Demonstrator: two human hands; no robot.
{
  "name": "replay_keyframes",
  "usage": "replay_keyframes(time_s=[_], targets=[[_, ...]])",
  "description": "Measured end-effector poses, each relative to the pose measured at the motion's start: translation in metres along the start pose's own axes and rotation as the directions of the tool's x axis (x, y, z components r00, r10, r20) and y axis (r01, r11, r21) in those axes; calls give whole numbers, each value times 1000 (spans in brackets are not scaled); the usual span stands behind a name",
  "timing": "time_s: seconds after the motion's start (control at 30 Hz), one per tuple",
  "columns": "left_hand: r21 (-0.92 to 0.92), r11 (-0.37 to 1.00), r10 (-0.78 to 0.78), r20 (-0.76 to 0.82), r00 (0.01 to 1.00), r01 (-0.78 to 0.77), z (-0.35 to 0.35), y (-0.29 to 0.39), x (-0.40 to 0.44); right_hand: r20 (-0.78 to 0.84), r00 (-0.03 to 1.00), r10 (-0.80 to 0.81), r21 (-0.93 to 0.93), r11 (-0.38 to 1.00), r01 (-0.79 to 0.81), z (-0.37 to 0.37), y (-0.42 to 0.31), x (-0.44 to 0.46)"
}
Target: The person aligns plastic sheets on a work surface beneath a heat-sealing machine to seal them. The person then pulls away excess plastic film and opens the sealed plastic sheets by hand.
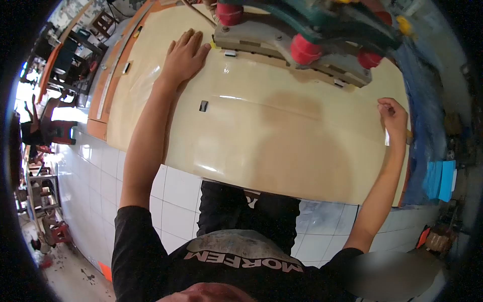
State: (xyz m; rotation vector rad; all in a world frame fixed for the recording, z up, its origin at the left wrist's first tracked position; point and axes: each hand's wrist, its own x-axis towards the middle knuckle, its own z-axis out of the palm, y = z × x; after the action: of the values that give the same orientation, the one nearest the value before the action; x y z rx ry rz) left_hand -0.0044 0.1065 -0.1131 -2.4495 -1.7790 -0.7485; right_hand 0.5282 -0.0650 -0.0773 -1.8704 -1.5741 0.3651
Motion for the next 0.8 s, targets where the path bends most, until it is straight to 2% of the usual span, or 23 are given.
replay_keyframes(time_s=[0.1, 0.2, 0.27, 0.37, 0.47, 0.6, 0.67, 0.8], targets=[[-17, 1000, -7, 37, 999, 8, -3, 0, 0, -13, 1000, 8, -136, 991, -10, -1, -11, -3], [33, 999, 27, 45, 999, -29, 5, -9, 0, -10, 1000, 26, -173, 985, -27, -2, -5, 0], [152, 983, 108, 4, 994, -107, 14, -17, 3, 0, 999, 43, -153, 987, -43, -3, 4, 2], [94, 995, 43, -2, 999, -43, 11, -11, 1, -5, 1000, 27, -177, 984, -28, -3, 10, 2], [136, 989, 63, 21, 998, -65, 15, -16, 3, -22, 999, 33, -169, 985, -37, -2, 7, 2], [87, 996, 34, -48, 998, -30, 15, -13, 1, -39, 999, 25, -217, 976, -33, -2, 1, 0], [190, 976, 102, 45, 994, -109, 17, -18, 5, -46, 999, 10, -239, 971, -21, -1, -4, -1], [144, 986, 75, 24, 997, -78, 13, -13, 4, -52, 998, 39, -223, 974, -49, 1, -6, -2]])
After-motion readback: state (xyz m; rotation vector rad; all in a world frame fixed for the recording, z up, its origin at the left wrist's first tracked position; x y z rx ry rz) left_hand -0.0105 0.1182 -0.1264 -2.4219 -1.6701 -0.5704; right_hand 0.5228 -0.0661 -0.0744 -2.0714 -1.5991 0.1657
